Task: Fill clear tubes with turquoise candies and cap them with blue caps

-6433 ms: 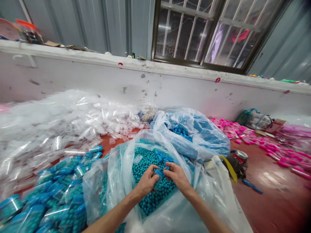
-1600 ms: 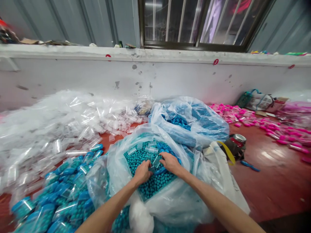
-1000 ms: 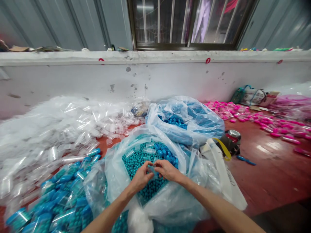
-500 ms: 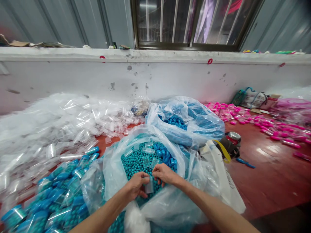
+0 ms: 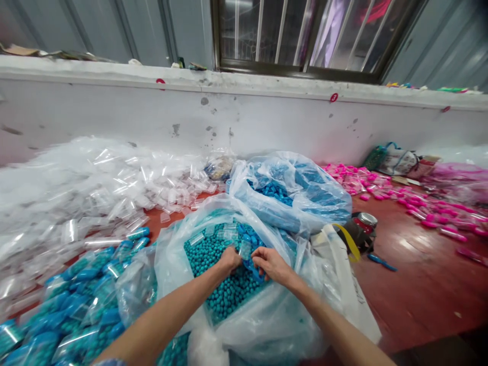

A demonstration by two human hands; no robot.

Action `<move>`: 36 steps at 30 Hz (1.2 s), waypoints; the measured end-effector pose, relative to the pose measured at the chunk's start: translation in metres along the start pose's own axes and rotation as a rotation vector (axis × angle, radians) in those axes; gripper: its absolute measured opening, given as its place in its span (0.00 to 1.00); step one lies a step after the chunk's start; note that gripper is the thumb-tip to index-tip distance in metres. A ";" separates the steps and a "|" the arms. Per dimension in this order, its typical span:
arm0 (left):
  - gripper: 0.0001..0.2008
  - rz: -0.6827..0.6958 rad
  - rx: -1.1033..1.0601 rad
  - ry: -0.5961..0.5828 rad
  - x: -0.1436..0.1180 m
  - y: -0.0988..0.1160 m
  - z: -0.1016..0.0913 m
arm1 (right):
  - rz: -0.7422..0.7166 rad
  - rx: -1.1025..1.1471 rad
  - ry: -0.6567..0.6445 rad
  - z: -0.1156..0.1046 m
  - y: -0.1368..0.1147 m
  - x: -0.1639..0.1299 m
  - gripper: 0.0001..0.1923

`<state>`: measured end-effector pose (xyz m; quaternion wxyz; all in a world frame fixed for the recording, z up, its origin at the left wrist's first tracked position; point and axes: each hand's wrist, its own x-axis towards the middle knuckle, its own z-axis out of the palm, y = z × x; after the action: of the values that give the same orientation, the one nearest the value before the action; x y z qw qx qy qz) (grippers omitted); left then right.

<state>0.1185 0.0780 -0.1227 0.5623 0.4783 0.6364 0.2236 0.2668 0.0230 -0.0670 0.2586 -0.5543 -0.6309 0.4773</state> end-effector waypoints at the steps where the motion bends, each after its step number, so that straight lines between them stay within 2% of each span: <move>1: 0.08 0.022 -0.047 0.003 0.002 0.003 0.004 | -0.024 -0.072 0.041 -0.001 0.001 -0.001 0.07; 3: 0.09 0.060 -0.146 -0.010 0.001 0.007 0.006 | -0.094 -0.258 0.141 -0.003 0.002 -0.003 0.08; 5: 0.09 0.079 -0.241 -0.056 -0.003 0.009 0.002 | -0.140 -0.448 0.186 -0.004 0.003 -0.007 0.09; 8: 0.12 0.067 -0.360 -0.190 -0.016 0.010 -0.012 | -0.131 -0.669 0.105 0.000 0.002 -0.016 0.10; 11: 0.19 0.060 -0.446 -0.319 -0.030 0.008 -0.027 | -0.171 -0.874 -0.004 0.014 -0.003 -0.024 0.14; 14: 0.25 0.086 -0.516 -0.345 -0.041 0.003 -0.037 | -0.234 -1.026 -0.076 0.025 -0.006 -0.026 0.17; 18: 0.26 0.103 -0.568 -0.299 -0.053 -0.008 -0.047 | -0.217 -0.947 -0.088 0.021 -0.007 -0.022 0.13; 21: 0.26 0.073 -0.558 -0.244 -0.061 -0.016 -0.055 | -0.129 -0.830 -0.071 0.010 -0.012 -0.018 0.14; 23: 0.26 0.035 -0.511 -0.243 -0.067 -0.019 -0.059 | -0.086 -0.847 -0.030 0.009 -0.018 -0.017 0.12; 26: 0.25 0.011 -0.441 -0.247 -0.073 -0.021 -0.061 | -0.083 -0.967 -0.016 0.021 -0.022 -0.016 0.09; 29: 0.24 0.035 -0.428 -0.198 -0.077 -0.023 -0.060 | -0.061 -1.049 -0.038 0.036 -0.016 -0.013 0.07; 31: 0.24 0.042 -0.422 -0.187 -0.078 -0.025 -0.059 | -0.068 -1.049 0.002 0.040 -0.011 -0.009 0.06; 34: 0.24 0.060 -0.419 -0.250 -0.079 -0.029 -0.057 | -0.114 -0.899 0.071 0.036 -0.011 -0.001 0.06; 36: 0.25 0.079 -0.420 -0.276 -0.079 -0.029 -0.055 | -0.132 -0.674 0.109 0.032 -0.017 0.005 0.06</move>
<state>0.0498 0.0108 -0.0922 0.7217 0.4017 0.4741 0.3051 0.2306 0.0187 -0.0664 0.1244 -0.5911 -0.7729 0.1941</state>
